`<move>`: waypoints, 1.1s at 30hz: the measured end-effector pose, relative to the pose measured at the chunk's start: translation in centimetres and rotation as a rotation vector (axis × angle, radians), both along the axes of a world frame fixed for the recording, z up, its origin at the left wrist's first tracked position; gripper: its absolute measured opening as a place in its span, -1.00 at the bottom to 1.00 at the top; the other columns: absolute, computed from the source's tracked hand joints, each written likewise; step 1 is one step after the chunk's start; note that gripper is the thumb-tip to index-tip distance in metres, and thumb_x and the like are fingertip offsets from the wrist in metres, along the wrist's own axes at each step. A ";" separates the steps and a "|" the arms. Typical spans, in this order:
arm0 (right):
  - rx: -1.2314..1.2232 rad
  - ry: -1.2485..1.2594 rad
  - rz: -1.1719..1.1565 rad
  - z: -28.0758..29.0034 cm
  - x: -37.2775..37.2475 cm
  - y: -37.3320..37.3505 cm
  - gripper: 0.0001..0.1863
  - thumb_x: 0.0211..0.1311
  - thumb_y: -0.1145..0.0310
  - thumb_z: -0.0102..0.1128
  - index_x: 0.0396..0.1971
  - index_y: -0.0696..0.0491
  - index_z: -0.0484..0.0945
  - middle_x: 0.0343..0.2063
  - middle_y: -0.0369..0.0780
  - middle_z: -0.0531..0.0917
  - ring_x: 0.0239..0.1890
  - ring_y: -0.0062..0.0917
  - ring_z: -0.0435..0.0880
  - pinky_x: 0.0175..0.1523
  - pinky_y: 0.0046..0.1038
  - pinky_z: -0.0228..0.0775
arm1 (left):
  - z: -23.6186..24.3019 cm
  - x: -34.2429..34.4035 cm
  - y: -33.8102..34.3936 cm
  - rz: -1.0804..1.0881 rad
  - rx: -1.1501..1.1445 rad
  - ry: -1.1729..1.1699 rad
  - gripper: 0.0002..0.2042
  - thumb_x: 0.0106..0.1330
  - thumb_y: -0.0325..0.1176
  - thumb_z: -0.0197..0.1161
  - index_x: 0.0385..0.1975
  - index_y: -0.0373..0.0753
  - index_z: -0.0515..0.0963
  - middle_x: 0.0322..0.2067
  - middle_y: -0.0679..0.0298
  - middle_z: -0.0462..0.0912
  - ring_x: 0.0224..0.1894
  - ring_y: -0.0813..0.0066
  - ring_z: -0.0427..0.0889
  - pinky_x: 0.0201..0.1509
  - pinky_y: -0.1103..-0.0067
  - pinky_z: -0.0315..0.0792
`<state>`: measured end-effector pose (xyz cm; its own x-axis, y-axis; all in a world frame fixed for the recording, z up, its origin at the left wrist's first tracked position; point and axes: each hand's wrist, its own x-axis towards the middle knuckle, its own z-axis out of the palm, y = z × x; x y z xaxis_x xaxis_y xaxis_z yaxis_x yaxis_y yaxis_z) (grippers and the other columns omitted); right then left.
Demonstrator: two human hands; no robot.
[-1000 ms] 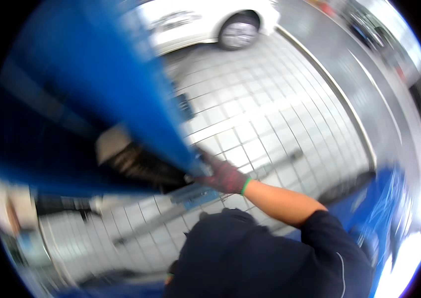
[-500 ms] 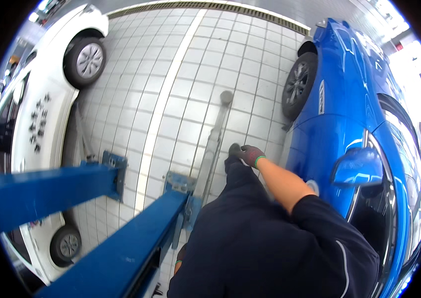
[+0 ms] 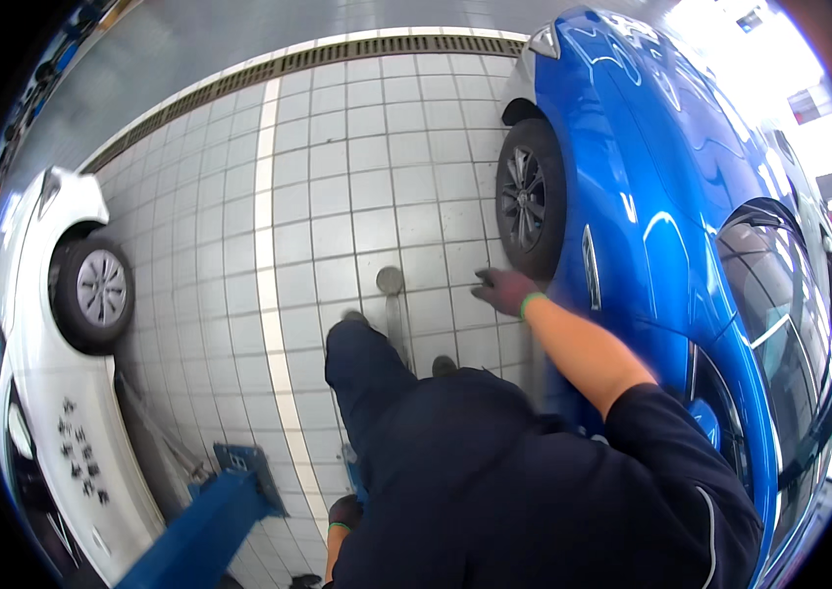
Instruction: The person works in an auto repair shop, using a ratchet and an impact wrench to tighten bolts on the underside of a white car. The person then moves to a blue car, operates the hydraulic lift to lower it, and walks around the vehicle.
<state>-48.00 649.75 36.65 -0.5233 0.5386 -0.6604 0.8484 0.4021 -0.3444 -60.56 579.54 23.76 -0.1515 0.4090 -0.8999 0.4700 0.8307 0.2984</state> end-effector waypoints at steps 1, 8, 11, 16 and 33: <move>-0.033 -0.065 -0.024 -1.4 1.4 0.7 -0.26 0.32 -0.16 0.13 0.34 0.03 0.44 0.17 -0.10 0.66 0.22 -0.17 0.61 0.32 -0.20 0.41 | -3.5 -4.0 -1.8 -0.353 0.221 -0.017 -0.62 0.36 -0.11 0.14 0.05 -0.09 0.70 0.11 0.12 0.69 0.18 0.17 0.64 0.28 0.29 0.49; -0.017 -0.349 -0.563 -3.0 4.6 3.9 -0.25 0.28 -0.18 0.15 0.32 0.04 0.50 0.24 0.00 0.59 0.32 -0.10 0.52 0.41 -0.20 0.30 | -7.9 -36.2 22.4 -0.557 -0.012 -0.062 -0.68 0.31 -0.14 0.23 -0.01 -0.03 0.74 0.15 0.19 0.67 0.20 0.29 0.63 0.32 0.39 0.47; -0.084 -0.274 -0.795 -3.0 3.5 3.2 -0.27 0.28 -0.15 0.17 0.30 0.05 0.52 0.25 -0.02 0.58 0.33 -0.14 0.52 0.42 -0.21 0.30 | -7.7 -56.8 38.4 -0.741 0.162 0.166 -0.67 0.26 -0.23 0.29 0.00 -0.08 0.73 0.12 0.17 0.69 0.07 0.36 0.69 0.17 0.45 0.55; -0.182 -0.214 -0.810 -0.3 -6.5 10.1 -0.25 0.28 -0.14 0.18 0.32 0.05 0.49 0.26 -0.04 0.58 0.34 -0.17 0.52 0.44 -0.25 0.30 | 6.2 -78.7 70.4 0.552 0.546 0.142 -0.53 0.18 -0.54 0.26 0.16 -0.26 0.55 -0.52 0.25 0.62 -0.57 0.50 0.54 -0.46 0.58 0.50; 0.209 0.411 -1.258 11.4 -21.1 64.9 -0.35 0.39 -0.05 0.16 0.29 0.11 0.49 0.13 -0.04 0.67 0.20 -0.15 0.63 0.29 -0.31 0.42 | -6.5 -77.4 105.4 -0.725 0.010 -0.044 -0.71 0.36 -0.25 0.15 -0.02 -0.16 0.67 -0.02 -0.01 0.71 0.02 -0.03 0.69 0.14 0.17 0.51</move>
<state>-69.10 714.67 48.09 0.2600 0.8683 -0.4225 0.5289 -0.4941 -0.6900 -137.93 684.91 17.26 0.1969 0.4010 -0.8946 0.8890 0.3118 0.3355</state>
